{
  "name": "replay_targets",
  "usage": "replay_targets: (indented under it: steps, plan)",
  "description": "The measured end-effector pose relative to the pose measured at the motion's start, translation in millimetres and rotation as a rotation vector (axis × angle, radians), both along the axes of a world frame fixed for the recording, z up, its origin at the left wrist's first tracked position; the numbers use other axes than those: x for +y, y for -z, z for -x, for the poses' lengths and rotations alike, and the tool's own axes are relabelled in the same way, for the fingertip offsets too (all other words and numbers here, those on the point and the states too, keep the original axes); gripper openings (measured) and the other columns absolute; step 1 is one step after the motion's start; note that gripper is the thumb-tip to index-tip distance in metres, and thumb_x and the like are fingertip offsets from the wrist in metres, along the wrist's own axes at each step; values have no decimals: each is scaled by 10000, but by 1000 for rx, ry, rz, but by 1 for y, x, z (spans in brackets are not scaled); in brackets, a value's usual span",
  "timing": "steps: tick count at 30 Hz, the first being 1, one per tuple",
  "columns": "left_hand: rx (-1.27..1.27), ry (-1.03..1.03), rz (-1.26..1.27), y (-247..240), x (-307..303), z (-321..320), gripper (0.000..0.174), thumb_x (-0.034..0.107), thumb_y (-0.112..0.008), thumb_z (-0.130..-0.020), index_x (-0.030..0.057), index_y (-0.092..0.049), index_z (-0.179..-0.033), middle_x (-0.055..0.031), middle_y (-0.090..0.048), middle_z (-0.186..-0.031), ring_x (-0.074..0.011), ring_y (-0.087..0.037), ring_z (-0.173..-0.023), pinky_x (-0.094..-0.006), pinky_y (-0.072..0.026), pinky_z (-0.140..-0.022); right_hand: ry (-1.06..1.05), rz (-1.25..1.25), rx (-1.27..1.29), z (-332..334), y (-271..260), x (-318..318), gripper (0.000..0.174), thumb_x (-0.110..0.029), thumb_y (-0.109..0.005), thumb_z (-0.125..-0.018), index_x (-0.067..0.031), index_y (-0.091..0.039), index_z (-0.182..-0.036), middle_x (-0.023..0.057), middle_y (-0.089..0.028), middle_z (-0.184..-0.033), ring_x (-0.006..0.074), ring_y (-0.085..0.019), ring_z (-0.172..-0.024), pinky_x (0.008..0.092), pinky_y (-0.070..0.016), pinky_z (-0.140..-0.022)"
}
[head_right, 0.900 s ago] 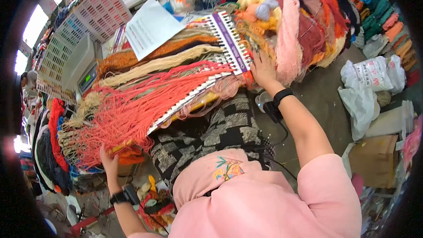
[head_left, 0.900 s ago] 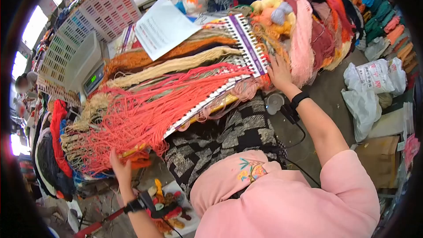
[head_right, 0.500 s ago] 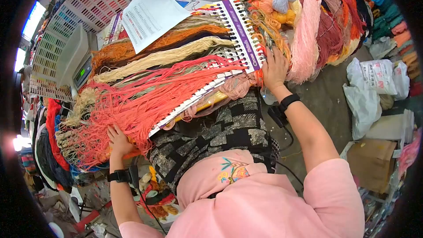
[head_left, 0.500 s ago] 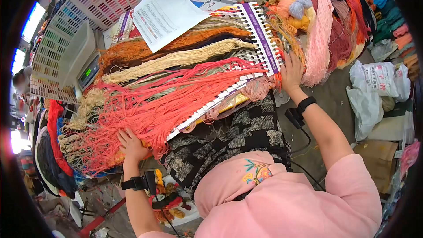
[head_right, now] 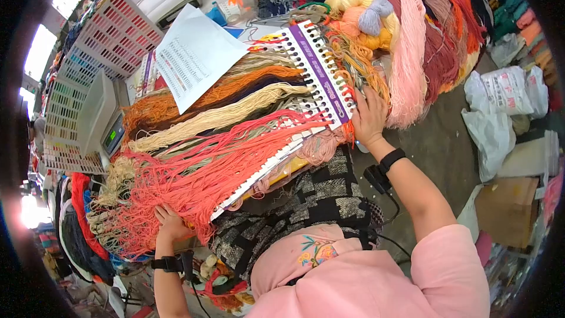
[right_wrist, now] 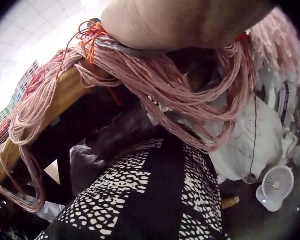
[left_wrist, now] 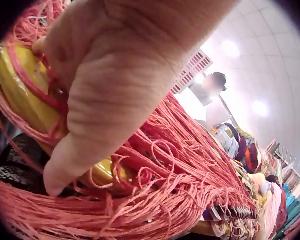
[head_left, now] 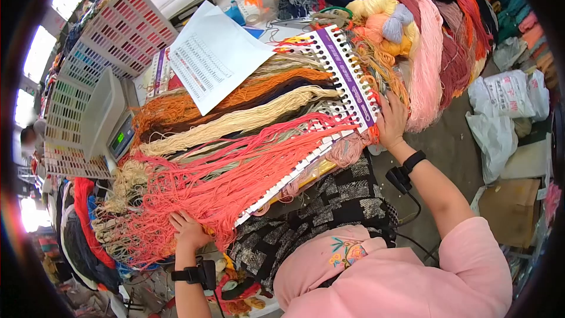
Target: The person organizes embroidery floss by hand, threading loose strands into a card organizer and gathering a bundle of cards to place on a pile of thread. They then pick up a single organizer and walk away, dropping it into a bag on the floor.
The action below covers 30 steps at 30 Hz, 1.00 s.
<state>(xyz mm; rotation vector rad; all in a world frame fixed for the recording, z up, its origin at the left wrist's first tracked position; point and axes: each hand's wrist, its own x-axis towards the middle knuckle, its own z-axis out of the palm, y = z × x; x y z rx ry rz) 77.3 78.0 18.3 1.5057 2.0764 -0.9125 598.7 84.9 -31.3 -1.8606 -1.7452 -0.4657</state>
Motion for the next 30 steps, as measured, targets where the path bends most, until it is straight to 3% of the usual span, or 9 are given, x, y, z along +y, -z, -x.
replay_targets:
  steps: [9,19,22,28,30]
  plan:
    - [15,3,18,7,0,5,1298,362,-792,-475,-98,145,-1245,-323,157,-1305,-420,110,-1242,-535,-231,-944,12,-37,4,-1,-4,-1,429,-198,-441,-735,-42,-458,-1134,159,-419,-1151,294,-374,-1093,412,-251,-888]
    - [50,54,-72,6,-7,-3,1249,376,-771,-502,-95,104,-1259,-308,98,-1325,-410,64,-1252,-478,-282,-942,-15,-14,13,-3,-5,-3,443,-184,-454,-729,-50,-437,-1151,152,-406,-1154,288,-367,-1095,397,-232,-888]
    - [-55,-19,-77,6,-5,1,1332,388,-798,-456,-112,162,-1232,-341,153,-1294,-452,98,-1227,-446,-166,-1002,-21,6,-2,-4,-5,-3,444,-183,-451,-733,-49,-433,-1156,151,-402,-1157,288,-361,-1098,396,-231,-889]
    - [86,133,60,7,0,2,1314,485,-747,-495,-114,163,-1231,-356,139,-1289,-466,105,-1219,-453,-72,-1014,-32,17,10,-3,-7,-3,442,-177,-448,-735,-43,-431,-1155,158,-402,-1156,294,-360,-1098,400,-234,-887]
    - [139,232,166,8,5,5,1282,538,-707,-512,-165,100,-1217,-367,77,-1291,-472,84,-1219,-458,-40,-1012,-31,20,12,-4,-7,-2,438,-174,-444,-736,-40,-433,-1153,161,-404,-1154,296,-361,-1097,400,-238,-883]
